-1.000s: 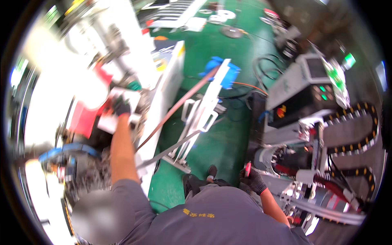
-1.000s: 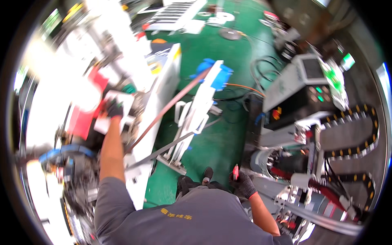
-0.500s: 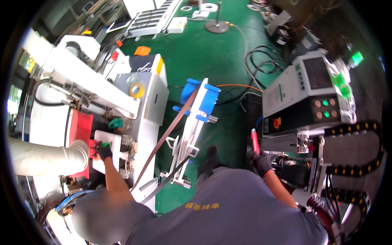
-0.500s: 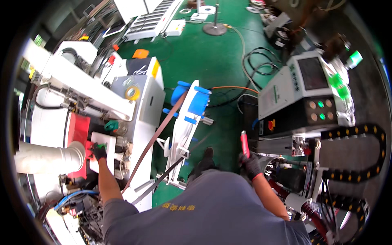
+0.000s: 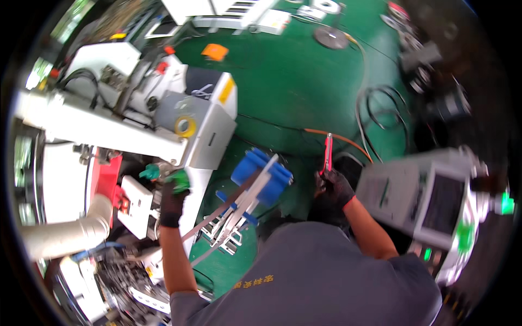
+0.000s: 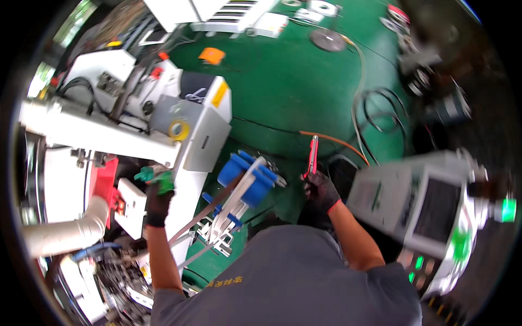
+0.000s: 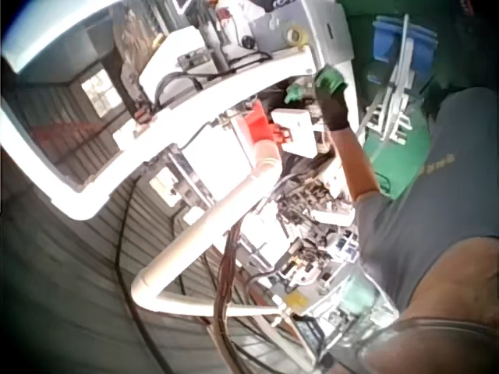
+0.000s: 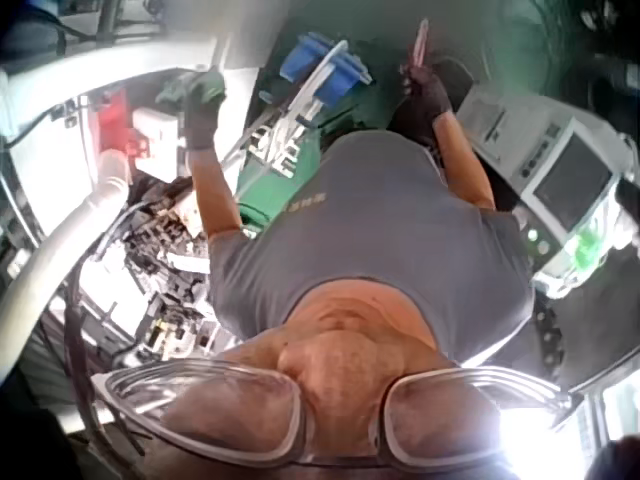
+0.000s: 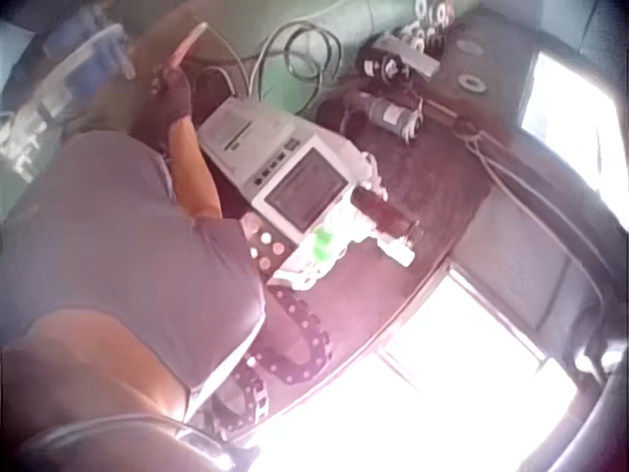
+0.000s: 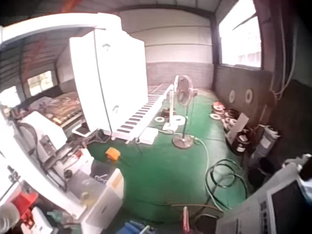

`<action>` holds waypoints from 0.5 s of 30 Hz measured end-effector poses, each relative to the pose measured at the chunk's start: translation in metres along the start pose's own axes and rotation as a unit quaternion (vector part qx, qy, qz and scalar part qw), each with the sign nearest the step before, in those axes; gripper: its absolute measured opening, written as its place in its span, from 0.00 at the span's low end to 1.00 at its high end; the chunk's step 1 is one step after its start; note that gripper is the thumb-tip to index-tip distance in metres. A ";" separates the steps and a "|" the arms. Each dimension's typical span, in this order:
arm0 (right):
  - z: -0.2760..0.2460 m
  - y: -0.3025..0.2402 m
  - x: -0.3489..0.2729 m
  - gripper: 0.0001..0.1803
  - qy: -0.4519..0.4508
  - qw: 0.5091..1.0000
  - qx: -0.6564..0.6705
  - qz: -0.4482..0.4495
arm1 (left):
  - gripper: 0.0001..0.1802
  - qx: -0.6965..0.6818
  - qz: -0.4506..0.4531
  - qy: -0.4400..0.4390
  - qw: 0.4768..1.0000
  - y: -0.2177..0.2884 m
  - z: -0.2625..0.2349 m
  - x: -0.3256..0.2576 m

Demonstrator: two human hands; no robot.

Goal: The person prepares coils of edge banding by taping the ends to the rolls and then carries a flat board to a conveyor belt.

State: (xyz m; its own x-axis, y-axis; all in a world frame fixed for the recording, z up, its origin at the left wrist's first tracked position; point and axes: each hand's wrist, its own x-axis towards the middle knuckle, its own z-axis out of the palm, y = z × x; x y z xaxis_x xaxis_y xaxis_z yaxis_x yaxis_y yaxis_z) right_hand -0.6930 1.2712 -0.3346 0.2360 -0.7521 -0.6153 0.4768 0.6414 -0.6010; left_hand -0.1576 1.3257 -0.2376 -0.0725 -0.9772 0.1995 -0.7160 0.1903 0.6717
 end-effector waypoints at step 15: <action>-0.011 -0.222 0.154 0.33 -0.369 0.920 -0.033 0.126 | 0.27 -0.252 -0.050 0.015 0.966 0.244 0.348 0.259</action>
State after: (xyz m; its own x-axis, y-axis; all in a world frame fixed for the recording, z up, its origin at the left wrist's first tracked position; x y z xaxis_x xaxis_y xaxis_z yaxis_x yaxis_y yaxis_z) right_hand -0.7721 1.0145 -0.3017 0.8552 -0.4595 -0.2399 0.2805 0.7994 -0.5313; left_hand -0.5925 1.0864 -0.2700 0.0055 -0.9913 0.1315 -0.2888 0.1243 0.9493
